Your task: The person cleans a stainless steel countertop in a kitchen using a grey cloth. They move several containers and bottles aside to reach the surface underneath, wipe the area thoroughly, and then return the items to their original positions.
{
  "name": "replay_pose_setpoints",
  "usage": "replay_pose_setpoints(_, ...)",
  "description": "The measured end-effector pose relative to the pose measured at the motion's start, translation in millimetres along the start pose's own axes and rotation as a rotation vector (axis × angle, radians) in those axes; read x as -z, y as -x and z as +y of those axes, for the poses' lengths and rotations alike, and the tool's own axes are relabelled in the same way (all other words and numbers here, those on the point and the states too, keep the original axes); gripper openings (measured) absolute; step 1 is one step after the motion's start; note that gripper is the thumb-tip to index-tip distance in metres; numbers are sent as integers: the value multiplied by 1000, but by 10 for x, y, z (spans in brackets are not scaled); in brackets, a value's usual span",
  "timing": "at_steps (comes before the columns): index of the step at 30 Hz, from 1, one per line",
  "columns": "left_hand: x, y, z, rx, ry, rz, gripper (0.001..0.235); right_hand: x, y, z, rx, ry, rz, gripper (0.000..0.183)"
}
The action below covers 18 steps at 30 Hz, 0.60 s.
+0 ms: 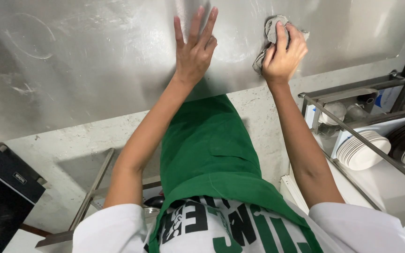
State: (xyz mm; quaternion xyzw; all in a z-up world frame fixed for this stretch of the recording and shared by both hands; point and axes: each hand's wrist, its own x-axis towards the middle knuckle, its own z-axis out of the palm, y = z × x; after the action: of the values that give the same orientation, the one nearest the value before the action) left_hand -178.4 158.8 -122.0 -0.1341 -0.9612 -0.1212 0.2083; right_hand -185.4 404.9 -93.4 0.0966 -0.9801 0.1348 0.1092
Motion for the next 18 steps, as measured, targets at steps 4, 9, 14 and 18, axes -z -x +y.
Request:
replay_pose_setpoints(4,13,3,5,-27,-6,4,24,-16,23,19,-3,22,-7,56)
replay_pose_setpoints(9,5,16,26,4,-9,32,20,1,10,-4,6,8,3,56)
replay_pose_setpoints(14,59,114,2,184,130,-12,27,4,-9,-11,-1,6,7,58)
replay_pose_setpoints(18,212,271,-26,350,204,-65,19,-13,21,3,-9,4,-11,58)
